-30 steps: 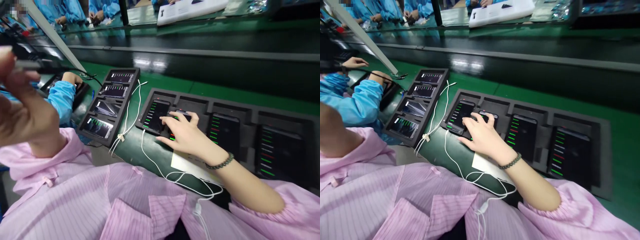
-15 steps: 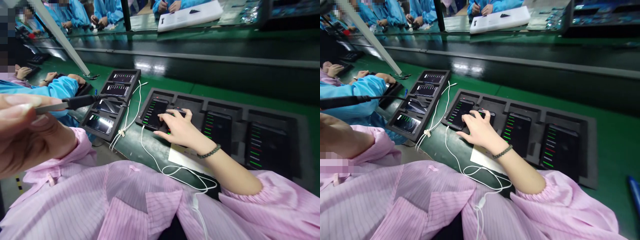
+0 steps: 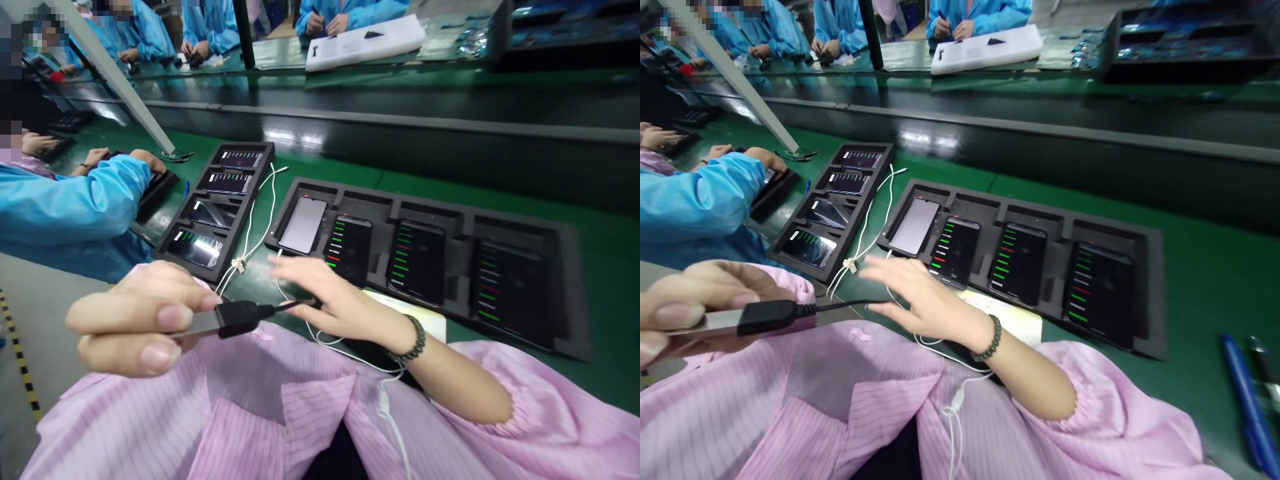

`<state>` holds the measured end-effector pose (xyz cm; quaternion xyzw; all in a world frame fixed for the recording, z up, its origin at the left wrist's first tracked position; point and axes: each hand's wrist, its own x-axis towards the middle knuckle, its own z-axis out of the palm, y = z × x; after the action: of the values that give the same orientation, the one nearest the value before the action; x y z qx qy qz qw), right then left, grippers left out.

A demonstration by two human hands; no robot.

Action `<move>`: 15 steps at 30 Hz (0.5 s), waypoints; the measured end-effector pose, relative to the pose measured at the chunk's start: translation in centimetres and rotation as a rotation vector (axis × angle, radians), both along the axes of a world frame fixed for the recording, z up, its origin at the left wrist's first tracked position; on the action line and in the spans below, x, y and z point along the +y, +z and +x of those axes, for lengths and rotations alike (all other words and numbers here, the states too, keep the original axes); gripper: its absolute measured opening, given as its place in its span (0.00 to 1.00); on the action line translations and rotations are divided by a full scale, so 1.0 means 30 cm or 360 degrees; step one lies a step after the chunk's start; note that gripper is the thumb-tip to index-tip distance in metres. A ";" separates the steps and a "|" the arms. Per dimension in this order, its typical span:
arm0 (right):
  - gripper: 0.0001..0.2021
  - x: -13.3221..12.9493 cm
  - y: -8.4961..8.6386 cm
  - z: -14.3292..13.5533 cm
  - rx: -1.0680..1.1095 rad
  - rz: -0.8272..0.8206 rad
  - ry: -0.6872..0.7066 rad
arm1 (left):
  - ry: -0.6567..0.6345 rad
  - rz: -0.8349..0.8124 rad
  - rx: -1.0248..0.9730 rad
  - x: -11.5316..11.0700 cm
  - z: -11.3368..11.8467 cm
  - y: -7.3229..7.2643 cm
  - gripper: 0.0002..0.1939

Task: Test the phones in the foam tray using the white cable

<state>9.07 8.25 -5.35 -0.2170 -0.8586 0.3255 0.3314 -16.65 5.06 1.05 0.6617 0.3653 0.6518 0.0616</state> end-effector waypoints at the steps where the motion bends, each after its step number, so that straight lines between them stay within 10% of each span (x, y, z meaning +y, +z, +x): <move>1: 0.15 -0.022 0.012 0.003 0.0010 -0.0086 0.0125 | -0.0045 0.0242 -0.0026 0.022 0.022 -0.013 0.06; 5: 0.21 -0.094 0.031 0.071 -0.0038 -0.0409 0.0167 | -0.0101 0.0647 -0.0172 0.086 -0.010 -0.072 0.06; 10: 0.20 -0.144 0.046 0.132 0.0024 -0.0218 -0.0059 | -0.1160 -0.0777 0.0306 0.032 -0.174 -0.110 0.14; 15: 0.21 -0.156 0.041 0.066 -0.0278 0.0282 -0.0123 | -0.1349 -0.1494 0.1049 0.015 0.015 -0.105 0.37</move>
<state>11.06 3.58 -4.13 -0.2474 -0.9005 0.2152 0.2856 -16.20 5.51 -2.10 0.8131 0.3182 0.1117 0.4745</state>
